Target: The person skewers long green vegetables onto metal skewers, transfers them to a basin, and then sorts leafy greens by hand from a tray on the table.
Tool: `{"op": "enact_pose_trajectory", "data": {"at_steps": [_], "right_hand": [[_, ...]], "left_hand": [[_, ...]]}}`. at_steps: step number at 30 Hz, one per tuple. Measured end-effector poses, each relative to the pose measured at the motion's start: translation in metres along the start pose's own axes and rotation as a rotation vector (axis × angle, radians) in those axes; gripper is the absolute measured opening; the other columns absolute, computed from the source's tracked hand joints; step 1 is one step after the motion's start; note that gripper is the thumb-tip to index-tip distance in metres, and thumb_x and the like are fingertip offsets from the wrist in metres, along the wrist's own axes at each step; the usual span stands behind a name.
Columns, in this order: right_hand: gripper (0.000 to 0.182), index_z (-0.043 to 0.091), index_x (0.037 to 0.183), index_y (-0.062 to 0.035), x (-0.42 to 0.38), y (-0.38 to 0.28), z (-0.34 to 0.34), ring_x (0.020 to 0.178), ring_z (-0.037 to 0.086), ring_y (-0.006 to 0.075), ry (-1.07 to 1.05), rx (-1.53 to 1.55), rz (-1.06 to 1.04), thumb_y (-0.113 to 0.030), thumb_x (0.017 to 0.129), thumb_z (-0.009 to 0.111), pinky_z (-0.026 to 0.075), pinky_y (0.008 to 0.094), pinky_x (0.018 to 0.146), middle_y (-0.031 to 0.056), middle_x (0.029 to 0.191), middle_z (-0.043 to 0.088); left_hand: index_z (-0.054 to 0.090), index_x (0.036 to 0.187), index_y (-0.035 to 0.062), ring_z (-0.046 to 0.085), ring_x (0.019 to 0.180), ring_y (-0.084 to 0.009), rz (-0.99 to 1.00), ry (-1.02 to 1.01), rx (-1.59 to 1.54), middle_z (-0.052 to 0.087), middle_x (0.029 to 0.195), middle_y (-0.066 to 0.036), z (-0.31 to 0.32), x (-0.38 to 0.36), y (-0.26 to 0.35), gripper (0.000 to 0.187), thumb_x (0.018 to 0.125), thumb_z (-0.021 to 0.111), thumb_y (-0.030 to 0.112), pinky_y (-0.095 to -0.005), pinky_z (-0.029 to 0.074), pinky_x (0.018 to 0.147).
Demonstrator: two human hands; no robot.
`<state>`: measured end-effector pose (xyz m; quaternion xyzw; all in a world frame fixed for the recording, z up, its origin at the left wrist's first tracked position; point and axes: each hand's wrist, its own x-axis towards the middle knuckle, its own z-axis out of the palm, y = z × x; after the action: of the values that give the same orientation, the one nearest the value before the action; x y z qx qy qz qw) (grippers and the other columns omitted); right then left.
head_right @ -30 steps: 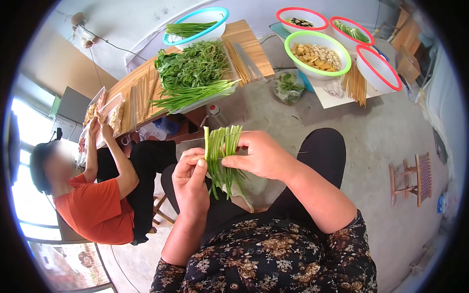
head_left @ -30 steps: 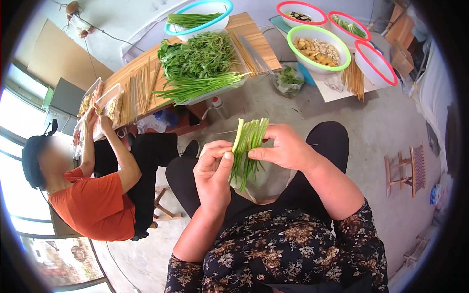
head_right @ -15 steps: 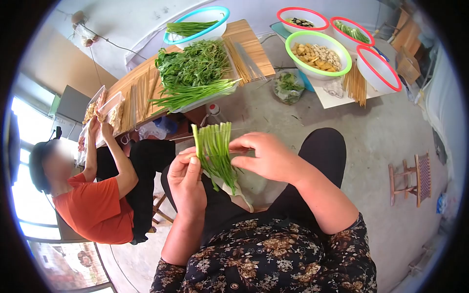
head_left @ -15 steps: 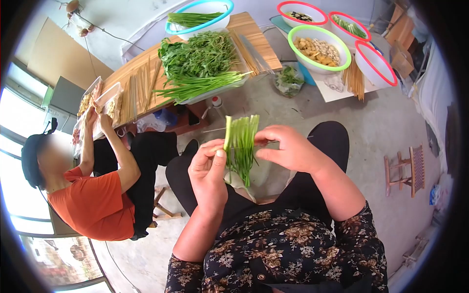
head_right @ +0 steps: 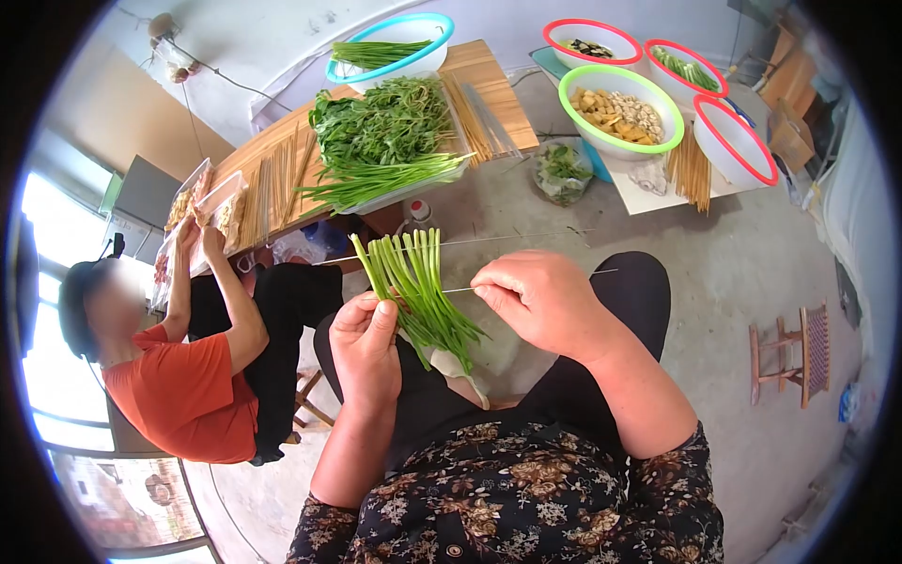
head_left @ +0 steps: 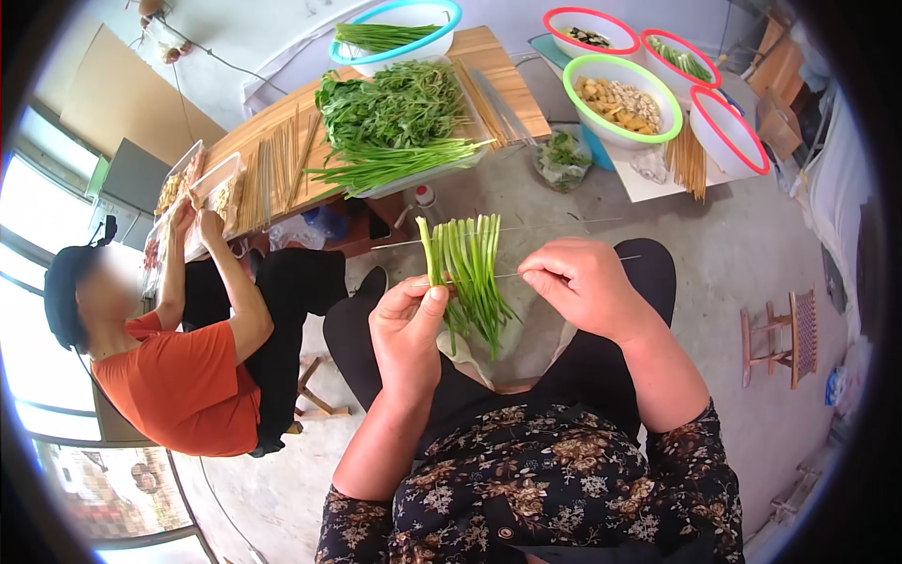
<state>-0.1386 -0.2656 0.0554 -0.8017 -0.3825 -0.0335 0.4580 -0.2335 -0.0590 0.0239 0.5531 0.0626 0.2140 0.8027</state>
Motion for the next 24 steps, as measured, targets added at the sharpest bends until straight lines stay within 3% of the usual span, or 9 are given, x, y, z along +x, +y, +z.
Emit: {"op": "enact_pose_trajectory", "data": {"at_steps": [15, 20, 24], "right_hand": [[0.008, 0.07, 0.086, -0.0065, 0.007, -0.007, 0.007, 0.071, 0.064, 0.0286, 0.037, -0.062, -0.093, -0.014, 0.086, 0.068, 0.05, 0.039, 0.062, 0.0084, 0.076, 0.067], [0.009, 0.07, 0.087, -0.0062, 0.009, -0.007, 0.007, 0.072, 0.064, 0.0288, 0.05, -0.057, -0.147, -0.015, 0.086, 0.068, 0.05, 0.0397, 0.063, 0.0082, 0.075, 0.066], [0.009, 0.07, 0.087, -0.0063, 0.011, -0.008, 0.0, 0.075, 0.064, 0.028, -0.003, -0.117, -0.134, -0.015, 0.085, 0.068, 0.05, 0.0397, 0.066, 0.0075, 0.077, 0.066]], "left_hand": [[0.067, 0.1, -0.0016, 0.062, 0.094, -0.0111, 0.031, -0.049, 0.01, 0.067, 0.104, -0.007, 0.002, -0.001, -0.005, 0.008, 0.092, 0.067, -0.001, -0.0265, 0.049, 0.087], [0.067, 0.1, -0.0016, 0.061, 0.091, -0.0107, -0.064, -0.059, 0.042, 0.067, 0.102, -0.006, 0.01, -0.001, 0.005, 0.008, 0.093, 0.065, -0.002, -0.0258, 0.049, 0.085], [0.068, 0.099, -0.0012, 0.06, 0.091, -0.0106, 0.021, -0.047, 0.011, 0.067, 0.101, -0.006, 0.0, 0.0, -0.001, 0.007, 0.093, 0.065, -0.001, -0.0257, 0.048, 0.085]]}}
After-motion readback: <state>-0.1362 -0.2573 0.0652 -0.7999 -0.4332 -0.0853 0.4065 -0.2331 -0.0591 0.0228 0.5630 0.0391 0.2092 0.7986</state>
